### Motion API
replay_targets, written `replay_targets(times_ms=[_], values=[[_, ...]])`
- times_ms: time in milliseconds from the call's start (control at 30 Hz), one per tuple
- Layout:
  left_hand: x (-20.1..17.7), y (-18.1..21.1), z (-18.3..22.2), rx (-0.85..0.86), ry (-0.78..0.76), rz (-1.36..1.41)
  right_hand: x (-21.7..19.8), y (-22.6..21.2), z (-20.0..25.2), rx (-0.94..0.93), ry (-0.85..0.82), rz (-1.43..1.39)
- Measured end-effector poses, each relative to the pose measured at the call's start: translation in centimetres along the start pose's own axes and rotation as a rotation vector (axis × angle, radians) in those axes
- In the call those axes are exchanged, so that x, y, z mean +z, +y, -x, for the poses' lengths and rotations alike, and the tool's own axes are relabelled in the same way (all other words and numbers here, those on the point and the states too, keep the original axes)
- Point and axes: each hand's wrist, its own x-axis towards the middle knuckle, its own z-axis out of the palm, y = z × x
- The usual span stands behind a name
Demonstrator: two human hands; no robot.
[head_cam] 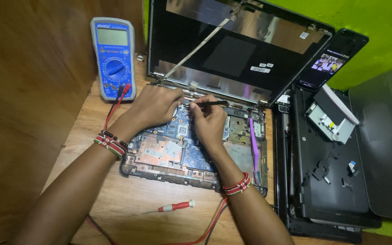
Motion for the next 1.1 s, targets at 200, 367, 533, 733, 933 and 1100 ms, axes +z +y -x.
replay_targets(times_ms=[200,367,533,733,933,1100], values=[[0.26,-0.24,0.07,0.02,0.033,0.017,-0.05,-0.34,0.03,0.009,-0.008,-0.026],[0.22,-0.21,0.03,0.014,0.037,0.008,-0.09,-0.53,0.07,0.015,-0.016,-0.029],[0.83,-0.81,-0.26,-0.023,0.053,-0.015,-0.08,-0.45,0.11,0.001,-0.028,-0.016],[0.5,-0.54,-0.33,-0.03,0.051,0.015,-0.17,-0.32,0.06,-0.026,-0.031,-0.005],[0.06,-0.08,-0.2,-0.03,0.046,0.03,-0.17,-0.57,0.07,-0.012,-0.022,0.008],[0.19,-0.27,-0.27,-0.037,0.051,0.047,-0.12,-0.9,0.15,-0.018,-0.029,0.019]])
